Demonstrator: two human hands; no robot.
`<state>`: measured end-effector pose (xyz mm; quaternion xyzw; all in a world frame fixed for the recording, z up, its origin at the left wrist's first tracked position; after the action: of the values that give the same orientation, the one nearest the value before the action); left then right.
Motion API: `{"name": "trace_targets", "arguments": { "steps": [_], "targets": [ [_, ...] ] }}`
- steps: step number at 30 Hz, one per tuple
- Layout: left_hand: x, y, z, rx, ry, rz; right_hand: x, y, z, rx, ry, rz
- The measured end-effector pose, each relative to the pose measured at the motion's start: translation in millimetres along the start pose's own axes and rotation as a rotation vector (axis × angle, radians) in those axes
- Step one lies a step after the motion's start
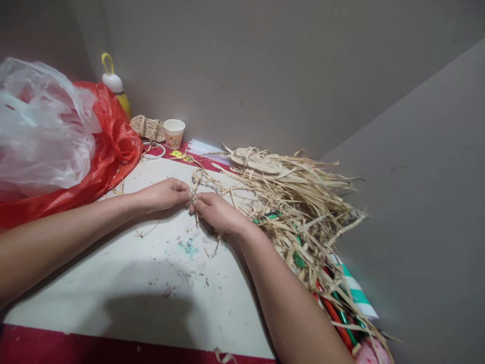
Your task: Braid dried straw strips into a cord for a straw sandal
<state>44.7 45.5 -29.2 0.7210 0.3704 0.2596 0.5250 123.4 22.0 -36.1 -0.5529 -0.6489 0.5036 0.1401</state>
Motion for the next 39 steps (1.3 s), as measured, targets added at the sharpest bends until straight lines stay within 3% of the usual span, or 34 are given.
{"name": "trace_targets", "arguments": {
  "steps": [5, 9, 15, 22, 26, 30, 32, 35, 39],
  "targets": [
    [-1, -4, -3.0, -0.087, 0.076, -0.031, -13, -17, -20, -0.268, 0.159, -0.038],
    [-2, 1, -4.6, -0.070, 0.098, 0.004, -24, -24, -29, -0.327, 0.215, 0.026],
    [-5, 0, 0.1, -0.181, 0.115, -0.035, -26, -33, -2, -0.327, 0.259, -0.002],
    [-11, -9, 7.9, -0.335, 0.124, -0.182, -28, -32, 19, -0.806, 0.391, 0.043],
    [-13, -10, 8.4, -0.371, 0.143, -0.211, -40, -43, 35, -0.891, 0.281, 0.000],
    [-13, -13, 8.2, -0.463, 0.128, -0.255, -70, -62, 46, -0.763, -0.082, -0.169],
    [-14, -15, 6.7, -0.477, 0.117, -0.278, -84, -73, 24, -0.617, -0.100, -0.221],
    [-14, -15, 3.0, -0.400, 0.092, -0.282, -92, -77, -39, -0.492, 0.179, -0.193],
    [-12, -12, 2.4, -0.338, 0.044, -0.248, -87, -44, -102, -0.515, 0.442, -0.023]
  ]
}}
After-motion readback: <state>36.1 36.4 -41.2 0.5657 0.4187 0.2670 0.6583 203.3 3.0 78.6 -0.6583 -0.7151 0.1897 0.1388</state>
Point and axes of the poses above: each hand's wrist, its own x-axis towards the middle knuckle, its own z-axis out of the palm, y = z × x, the point moved 9 cm from there along x, towards the middle knuckle, and after that the axes turned 9 degrees about z, right-handed, at the moved point
